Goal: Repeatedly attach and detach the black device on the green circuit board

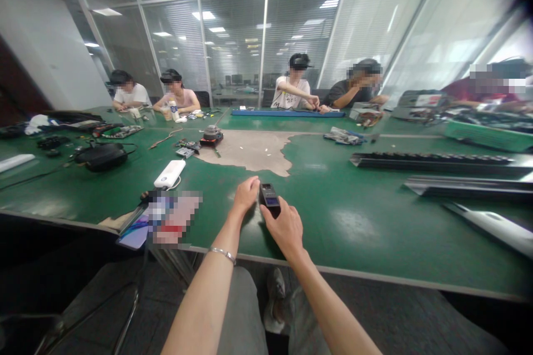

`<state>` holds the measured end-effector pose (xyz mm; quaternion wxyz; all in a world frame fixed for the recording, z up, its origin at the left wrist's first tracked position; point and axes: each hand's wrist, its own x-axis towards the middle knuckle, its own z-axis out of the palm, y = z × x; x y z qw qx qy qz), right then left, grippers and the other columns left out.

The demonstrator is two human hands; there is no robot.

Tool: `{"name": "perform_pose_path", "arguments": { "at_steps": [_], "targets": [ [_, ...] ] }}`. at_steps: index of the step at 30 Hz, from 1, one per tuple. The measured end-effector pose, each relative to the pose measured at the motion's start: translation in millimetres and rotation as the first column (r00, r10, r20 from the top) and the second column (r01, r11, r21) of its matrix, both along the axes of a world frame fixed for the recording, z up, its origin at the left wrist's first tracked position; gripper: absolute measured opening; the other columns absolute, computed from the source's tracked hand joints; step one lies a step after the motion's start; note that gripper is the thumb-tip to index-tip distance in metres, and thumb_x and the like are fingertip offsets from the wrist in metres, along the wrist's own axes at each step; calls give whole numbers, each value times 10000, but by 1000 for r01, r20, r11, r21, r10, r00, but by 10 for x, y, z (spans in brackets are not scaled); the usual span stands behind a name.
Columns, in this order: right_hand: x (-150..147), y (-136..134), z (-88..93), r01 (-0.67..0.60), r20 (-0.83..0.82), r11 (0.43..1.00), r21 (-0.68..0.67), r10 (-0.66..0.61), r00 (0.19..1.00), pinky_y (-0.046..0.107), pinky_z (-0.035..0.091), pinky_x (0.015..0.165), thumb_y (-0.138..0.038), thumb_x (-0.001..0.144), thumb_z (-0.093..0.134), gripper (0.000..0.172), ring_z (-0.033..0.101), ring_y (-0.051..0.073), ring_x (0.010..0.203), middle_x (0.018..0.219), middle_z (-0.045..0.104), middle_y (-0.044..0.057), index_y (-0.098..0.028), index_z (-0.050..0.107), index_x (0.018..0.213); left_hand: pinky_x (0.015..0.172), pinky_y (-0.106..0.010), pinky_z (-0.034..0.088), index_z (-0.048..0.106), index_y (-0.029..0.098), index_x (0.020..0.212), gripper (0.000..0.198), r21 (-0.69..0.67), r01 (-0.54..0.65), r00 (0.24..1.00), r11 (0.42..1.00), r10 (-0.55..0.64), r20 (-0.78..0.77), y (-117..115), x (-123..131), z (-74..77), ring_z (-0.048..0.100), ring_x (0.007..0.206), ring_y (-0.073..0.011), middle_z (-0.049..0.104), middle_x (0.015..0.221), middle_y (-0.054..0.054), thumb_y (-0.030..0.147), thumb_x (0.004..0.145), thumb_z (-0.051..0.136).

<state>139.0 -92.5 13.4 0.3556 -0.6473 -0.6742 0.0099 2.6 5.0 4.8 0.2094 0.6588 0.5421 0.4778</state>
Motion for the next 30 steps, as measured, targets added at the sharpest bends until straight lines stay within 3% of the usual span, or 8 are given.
{"name": "perform_pose_path", "arguments": {
  "at_steps": [10,16,23,30],
  "targets": [
    [40,68,170,-48,-185,995,85,64,981,344,419,839,-536,836,489,475,592,243,938,1015,671,83,-193,583,1150,965,-308,448,665,223,1095,403,17,15,999,1000,-16,29,-24,1,42,616,1076,-195,689,1129,-45,418,939,349],
    [320,202,288,9,-294,990,138,33,955,329,429,832,-577,809,502,531,601,230,935,1067,665,78,-192,587,1165,921,-301,466,680,225,1041,415,3,20,999,1000,-21,28,-31,7,36,642,1006,-192,717,1044,-37,435,939,337],
    [739,273,57,102,-206,995,5,-98,974,351,429,816,-572,802,505,525,605,252,925,1026,672,89,-194,595,1156,949,-301,452,687,204,1054,479,-38,17,998,999,-15,54,5,10,4,644,1020,-192,725,1023,-60,481,941,313],
    [783,281,-92,98,-195,995,-8,-97,976,362,425,832,-569,804,508,538,578,261,960,1058,657,93,-200,562,1192,944,-299,454,682,186,1075,526,-32,30,998,999,-28,60,33,-1,-31,648,1011,-189,723,1028,-70,513,940,291]
  ]
}}
